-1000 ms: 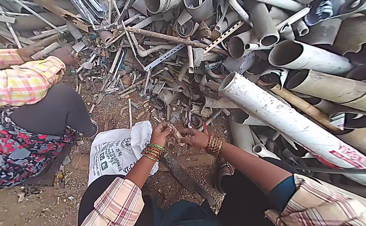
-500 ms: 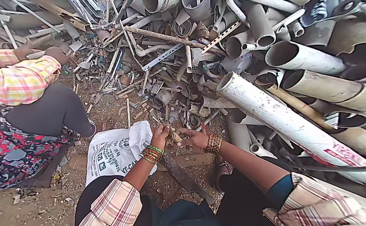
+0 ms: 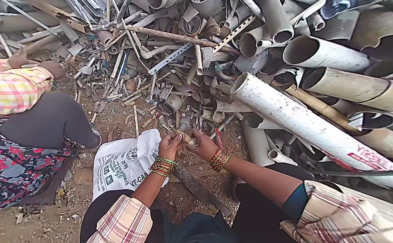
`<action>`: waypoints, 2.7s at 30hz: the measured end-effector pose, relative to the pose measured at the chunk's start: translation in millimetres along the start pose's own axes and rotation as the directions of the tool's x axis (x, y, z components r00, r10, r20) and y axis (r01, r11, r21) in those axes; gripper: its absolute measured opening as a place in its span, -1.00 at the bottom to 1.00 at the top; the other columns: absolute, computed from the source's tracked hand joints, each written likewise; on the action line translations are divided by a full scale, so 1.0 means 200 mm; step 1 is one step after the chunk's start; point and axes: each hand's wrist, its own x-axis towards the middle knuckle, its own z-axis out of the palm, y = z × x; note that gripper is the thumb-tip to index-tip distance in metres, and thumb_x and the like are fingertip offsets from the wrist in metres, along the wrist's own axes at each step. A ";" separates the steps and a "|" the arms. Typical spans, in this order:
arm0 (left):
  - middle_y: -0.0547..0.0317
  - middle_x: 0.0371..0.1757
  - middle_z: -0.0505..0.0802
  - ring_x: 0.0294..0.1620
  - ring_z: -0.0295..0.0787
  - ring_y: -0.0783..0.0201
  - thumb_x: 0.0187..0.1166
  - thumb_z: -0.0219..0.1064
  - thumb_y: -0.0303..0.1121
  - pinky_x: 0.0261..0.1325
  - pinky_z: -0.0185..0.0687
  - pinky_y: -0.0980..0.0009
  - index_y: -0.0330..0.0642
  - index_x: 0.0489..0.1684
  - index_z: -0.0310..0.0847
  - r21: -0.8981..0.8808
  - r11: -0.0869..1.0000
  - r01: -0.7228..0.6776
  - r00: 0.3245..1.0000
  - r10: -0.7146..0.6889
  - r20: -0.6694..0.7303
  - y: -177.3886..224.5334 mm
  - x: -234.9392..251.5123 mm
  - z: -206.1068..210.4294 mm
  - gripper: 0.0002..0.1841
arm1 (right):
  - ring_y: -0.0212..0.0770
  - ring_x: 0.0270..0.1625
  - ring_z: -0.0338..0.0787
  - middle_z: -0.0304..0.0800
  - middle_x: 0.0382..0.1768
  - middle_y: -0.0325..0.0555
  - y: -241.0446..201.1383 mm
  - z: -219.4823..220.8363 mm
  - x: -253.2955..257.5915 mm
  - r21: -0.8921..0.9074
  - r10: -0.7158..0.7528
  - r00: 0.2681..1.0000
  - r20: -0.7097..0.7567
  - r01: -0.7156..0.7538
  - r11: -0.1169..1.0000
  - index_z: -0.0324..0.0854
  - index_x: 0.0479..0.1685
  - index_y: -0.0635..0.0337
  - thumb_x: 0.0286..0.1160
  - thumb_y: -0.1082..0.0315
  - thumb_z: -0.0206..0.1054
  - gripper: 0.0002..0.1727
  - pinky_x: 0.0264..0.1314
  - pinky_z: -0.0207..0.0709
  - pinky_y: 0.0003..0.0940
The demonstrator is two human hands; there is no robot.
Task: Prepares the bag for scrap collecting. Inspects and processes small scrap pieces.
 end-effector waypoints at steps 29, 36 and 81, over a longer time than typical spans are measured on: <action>-0.12 0.16 0.72 0.03 0.70 0.39 0.63 0.24 -0.59 0.15 0.61 0.49 -0.52 0.28 0.51 0.340 0.874 -0.348 0.934 0.293 0.203 0.04 0.04 -0.11 -0.70 | 0.12 0.30 0.75 0.74 0.28 0.29 0.01 -0.08 0.02 -0.049 -0.006 0.996 0.092 0.011 0.999 0.60 0.39 0.38 0.57 0.20 0.47 -0.47 0.45 0.48 0.08; -0.26 0.03 0.85 0.06 0.82 0.02 0.56 0.42 -0.47 0.27 0.65 0.20 -0.50 -0.06 0.76 0.637 0.589 -0.497 0.867 0.362 0.342 0.02 0.06 -0.14 -0.80 | 0.19 0.31 0.75 0.77 0.25 0.28 0.02 -0.07 0.02 -0.134 -0.036 0.994 0.107 0.050 0.990 0.63 0.39 0.35 0.58 0.19 0.45 -0.49 0.45 0.47 0.18; -0.28 0.26 0.75 0.10 0.80 0.20 0.63 0.37 -0.46 0.24 0.66 0.32 -0.53 0.44 0.44 0.457 0.876 -0.154 0.981 0.083 0.173 -0.07 0.02 -0.03 -0.53 | -0.08 -0.13 0.68 0.73 -0.07 0.15 -0.01 0.01 0.01 0.026 0.145 0.988 0.057 -0.147 0.989 0.56 0.34 0.40 0.60 0.14 0.44 -0.47 0.09 0.55 -0.11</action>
